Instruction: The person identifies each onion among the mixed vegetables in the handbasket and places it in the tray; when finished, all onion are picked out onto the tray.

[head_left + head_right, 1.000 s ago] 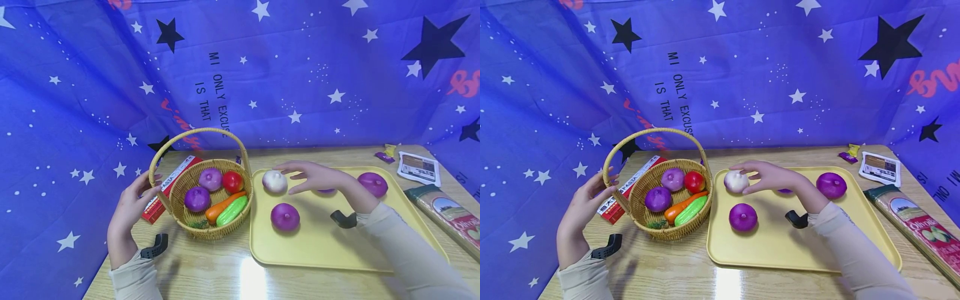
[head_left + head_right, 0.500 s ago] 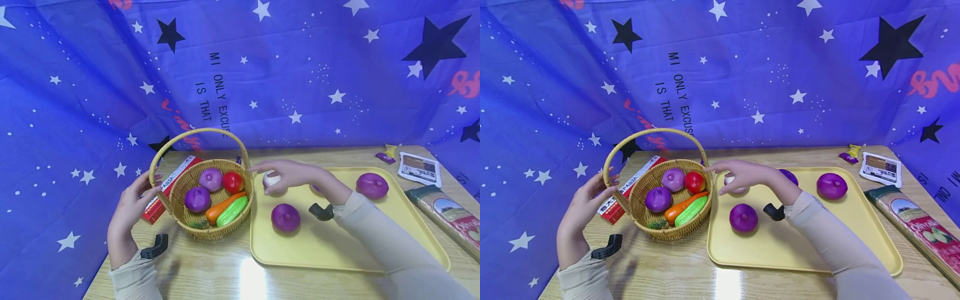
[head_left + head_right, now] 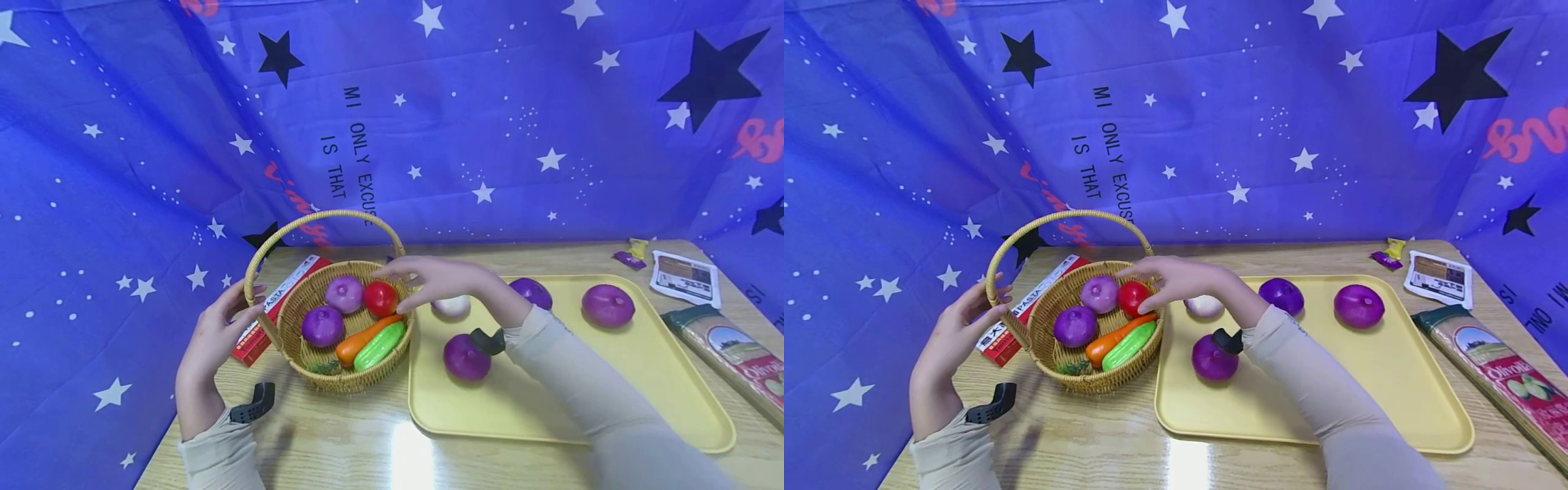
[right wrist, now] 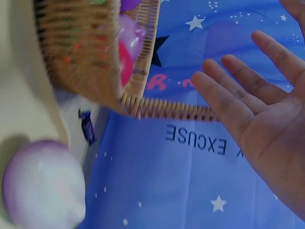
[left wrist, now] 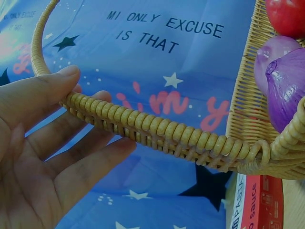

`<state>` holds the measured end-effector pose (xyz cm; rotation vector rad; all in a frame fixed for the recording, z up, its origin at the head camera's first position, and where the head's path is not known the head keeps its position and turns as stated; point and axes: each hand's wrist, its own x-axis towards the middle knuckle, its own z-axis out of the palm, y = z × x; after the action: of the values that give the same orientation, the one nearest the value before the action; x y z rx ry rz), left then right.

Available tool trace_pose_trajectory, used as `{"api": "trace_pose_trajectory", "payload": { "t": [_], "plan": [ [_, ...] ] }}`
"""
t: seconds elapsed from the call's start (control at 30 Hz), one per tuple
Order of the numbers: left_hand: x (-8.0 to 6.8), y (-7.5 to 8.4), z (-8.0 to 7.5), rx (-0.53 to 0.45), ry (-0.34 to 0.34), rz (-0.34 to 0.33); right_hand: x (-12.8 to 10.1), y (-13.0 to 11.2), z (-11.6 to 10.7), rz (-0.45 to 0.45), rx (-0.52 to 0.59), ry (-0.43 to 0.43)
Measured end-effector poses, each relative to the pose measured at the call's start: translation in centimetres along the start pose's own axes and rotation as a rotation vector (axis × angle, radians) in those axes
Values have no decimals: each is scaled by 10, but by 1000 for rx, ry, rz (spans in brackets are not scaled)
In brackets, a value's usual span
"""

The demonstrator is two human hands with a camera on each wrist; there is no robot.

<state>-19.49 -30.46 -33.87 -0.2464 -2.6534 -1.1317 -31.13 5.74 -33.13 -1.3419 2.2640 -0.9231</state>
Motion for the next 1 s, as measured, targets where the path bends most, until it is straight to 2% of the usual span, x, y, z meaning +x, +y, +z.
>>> {"api": "trace_pose_trajectory", "payload": {
  "t": [0.07,0.3,0.43,0.7,1.0],
  "plan": [
    [-1,-1,-1,-6,2,4,10,-2,3,-2,-13,-1],
    [-1,-3,-2,-18,5,9,44,-8,14,-24,59,-39],
    [-1,-4,-2,-6,6,3,63,-8,21,-47,51,-43],
    [1,-5,-2,-10,6,-4,92,-12,32,-64,139,-53],
    [4,-7,-1,-15,15,6,116,-3,46,1,234,-33]
  ]
}}
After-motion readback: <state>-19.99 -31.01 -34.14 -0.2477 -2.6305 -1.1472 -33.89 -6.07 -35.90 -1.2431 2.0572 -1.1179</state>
